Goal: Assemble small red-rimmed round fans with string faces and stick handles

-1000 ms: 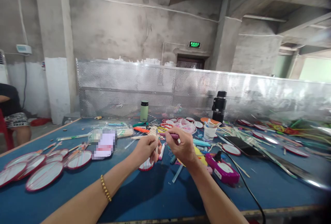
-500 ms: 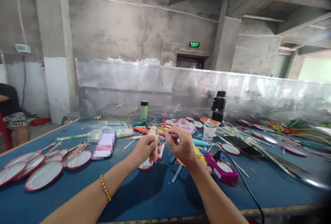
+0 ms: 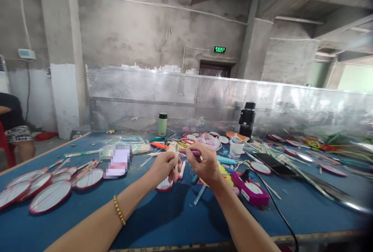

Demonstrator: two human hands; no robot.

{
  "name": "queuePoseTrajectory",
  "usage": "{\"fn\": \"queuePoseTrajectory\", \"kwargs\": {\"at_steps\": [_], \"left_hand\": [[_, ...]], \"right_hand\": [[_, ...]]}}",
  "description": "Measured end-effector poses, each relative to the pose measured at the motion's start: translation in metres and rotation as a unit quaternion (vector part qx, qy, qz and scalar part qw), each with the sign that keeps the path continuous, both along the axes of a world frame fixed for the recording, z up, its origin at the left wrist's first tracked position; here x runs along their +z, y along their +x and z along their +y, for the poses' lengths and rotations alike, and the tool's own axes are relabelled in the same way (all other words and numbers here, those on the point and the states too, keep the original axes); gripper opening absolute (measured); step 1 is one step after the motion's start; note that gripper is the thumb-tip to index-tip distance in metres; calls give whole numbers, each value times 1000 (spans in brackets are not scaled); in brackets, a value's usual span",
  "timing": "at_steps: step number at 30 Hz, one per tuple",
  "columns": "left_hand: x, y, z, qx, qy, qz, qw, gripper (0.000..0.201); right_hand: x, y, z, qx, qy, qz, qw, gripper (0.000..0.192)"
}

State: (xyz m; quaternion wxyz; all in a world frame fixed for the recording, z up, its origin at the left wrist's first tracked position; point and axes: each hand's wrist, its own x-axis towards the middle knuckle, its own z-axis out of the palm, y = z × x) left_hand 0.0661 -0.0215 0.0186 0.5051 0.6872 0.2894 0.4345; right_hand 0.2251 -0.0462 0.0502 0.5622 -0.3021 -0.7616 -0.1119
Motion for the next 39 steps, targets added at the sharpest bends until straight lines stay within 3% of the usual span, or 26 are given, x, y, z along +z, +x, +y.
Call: {"fn": "queuePoseTrajectory", "kwargs": {"at_steps": [39], "left_hand": [[0,0,1,-6,-5,-4,1000,21]], "right_hand": [[0,0,0,1,3,-4,1000,13]]}}
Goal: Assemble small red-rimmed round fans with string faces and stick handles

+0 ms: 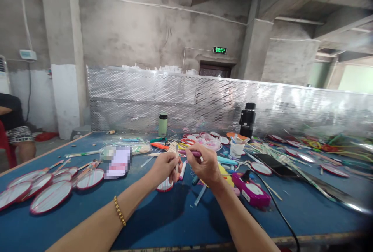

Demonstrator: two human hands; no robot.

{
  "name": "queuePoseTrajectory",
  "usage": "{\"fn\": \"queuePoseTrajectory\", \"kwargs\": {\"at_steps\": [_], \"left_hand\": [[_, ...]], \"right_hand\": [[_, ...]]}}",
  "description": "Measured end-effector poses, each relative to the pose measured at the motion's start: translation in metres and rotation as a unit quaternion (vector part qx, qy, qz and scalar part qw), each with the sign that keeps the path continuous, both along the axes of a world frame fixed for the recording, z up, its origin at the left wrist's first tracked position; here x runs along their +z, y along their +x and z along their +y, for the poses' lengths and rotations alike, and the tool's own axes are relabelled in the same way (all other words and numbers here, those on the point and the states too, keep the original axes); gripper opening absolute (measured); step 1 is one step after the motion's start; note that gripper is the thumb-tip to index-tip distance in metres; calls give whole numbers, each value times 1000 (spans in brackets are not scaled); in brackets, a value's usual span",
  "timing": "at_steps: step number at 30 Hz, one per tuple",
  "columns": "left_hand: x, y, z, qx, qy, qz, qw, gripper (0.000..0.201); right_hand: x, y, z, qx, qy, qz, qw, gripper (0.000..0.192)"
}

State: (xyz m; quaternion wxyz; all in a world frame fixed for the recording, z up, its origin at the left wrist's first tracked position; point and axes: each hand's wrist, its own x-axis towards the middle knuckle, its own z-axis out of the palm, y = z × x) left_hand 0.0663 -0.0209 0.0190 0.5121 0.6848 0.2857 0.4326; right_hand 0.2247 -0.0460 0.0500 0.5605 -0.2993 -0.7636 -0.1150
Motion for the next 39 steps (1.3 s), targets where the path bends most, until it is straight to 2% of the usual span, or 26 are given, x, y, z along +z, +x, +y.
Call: {"fn": "queuePoseTrajectory", "kwargs": {"at_steps": [39], "left_hand": [[0,1,-2,6,0,2,1000,19]], "right_hand": [[0,-1,0,1,2,5,1000,14]]}}
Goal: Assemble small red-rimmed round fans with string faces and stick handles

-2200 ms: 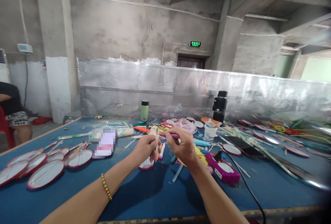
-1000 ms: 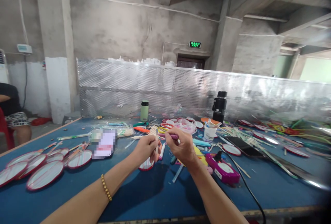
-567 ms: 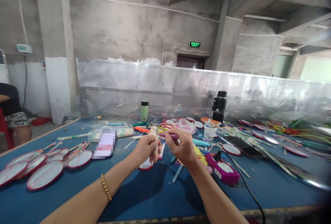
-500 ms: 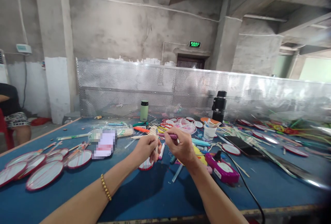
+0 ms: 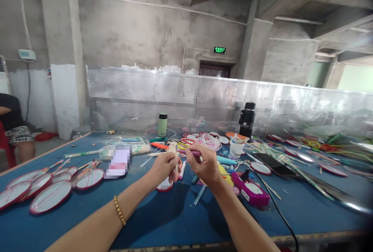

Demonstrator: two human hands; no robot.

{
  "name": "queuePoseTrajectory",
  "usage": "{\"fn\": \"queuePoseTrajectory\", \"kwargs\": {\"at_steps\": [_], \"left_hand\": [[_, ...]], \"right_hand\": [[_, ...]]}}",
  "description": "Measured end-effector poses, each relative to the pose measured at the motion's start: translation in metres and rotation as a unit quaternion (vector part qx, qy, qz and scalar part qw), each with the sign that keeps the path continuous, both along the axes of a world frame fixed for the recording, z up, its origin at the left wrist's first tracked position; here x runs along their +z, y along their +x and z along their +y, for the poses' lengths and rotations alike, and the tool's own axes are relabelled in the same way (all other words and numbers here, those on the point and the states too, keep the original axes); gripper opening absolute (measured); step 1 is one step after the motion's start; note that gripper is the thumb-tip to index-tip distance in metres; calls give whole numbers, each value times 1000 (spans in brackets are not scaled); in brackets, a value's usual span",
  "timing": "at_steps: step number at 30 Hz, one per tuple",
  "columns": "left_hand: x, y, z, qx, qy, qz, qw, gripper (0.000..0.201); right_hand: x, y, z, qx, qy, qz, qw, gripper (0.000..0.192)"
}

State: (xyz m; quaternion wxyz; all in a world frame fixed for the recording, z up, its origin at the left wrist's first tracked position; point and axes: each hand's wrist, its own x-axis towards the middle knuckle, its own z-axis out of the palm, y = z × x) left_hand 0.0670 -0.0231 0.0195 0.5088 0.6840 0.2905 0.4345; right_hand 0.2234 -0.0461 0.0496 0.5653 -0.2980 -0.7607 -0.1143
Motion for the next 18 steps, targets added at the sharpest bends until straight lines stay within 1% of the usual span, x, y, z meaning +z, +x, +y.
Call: {"fn": "queuePoseTrajectory", "kwargs": {"at_steps": [6,11,18], "left_hand": [[-1,0,2,2,5,2,1000,18],[0,0,2,0,5,4,1000,16],[0,0,1,1,-1,1,1000,18]], "right_hand": [[0,0,0,5,-11,-13,1000,14],[1,1,-1,-2,0,-5,1000,16],[0,1,1,-5,-2,-6,1000,15]]}}
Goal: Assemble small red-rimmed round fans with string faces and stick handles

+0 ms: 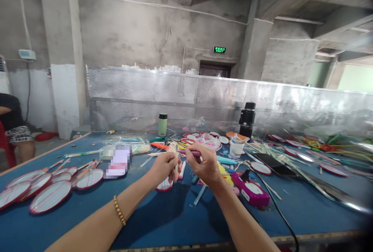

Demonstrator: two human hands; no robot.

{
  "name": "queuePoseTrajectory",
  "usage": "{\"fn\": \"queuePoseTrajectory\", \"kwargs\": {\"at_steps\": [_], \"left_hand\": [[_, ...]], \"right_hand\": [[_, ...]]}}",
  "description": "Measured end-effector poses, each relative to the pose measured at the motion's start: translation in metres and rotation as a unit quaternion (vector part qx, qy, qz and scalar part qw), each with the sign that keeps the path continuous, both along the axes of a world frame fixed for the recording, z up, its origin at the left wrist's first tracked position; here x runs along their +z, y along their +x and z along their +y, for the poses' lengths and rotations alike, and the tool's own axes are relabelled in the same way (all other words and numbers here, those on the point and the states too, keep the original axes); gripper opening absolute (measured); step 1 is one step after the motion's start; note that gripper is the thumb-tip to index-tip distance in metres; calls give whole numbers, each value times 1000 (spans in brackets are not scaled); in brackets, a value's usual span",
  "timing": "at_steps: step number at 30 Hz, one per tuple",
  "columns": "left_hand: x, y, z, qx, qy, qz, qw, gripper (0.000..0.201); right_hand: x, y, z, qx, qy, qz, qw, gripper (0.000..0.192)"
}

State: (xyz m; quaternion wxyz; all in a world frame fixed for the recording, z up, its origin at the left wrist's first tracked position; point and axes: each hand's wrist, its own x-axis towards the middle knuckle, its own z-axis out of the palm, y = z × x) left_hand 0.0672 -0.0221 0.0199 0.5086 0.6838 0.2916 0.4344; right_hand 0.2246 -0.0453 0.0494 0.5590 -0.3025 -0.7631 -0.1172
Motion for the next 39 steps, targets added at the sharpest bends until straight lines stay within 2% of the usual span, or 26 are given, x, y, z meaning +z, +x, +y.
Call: {"fn": "queuePoseTrajectory", "kwargs": {"at_steps": [39], "left_hand": [[-1,-1,1,0,2,2,1000,20]], "right_hand": [[1,0,-1,-7,-1,-2,1000,15]]}}
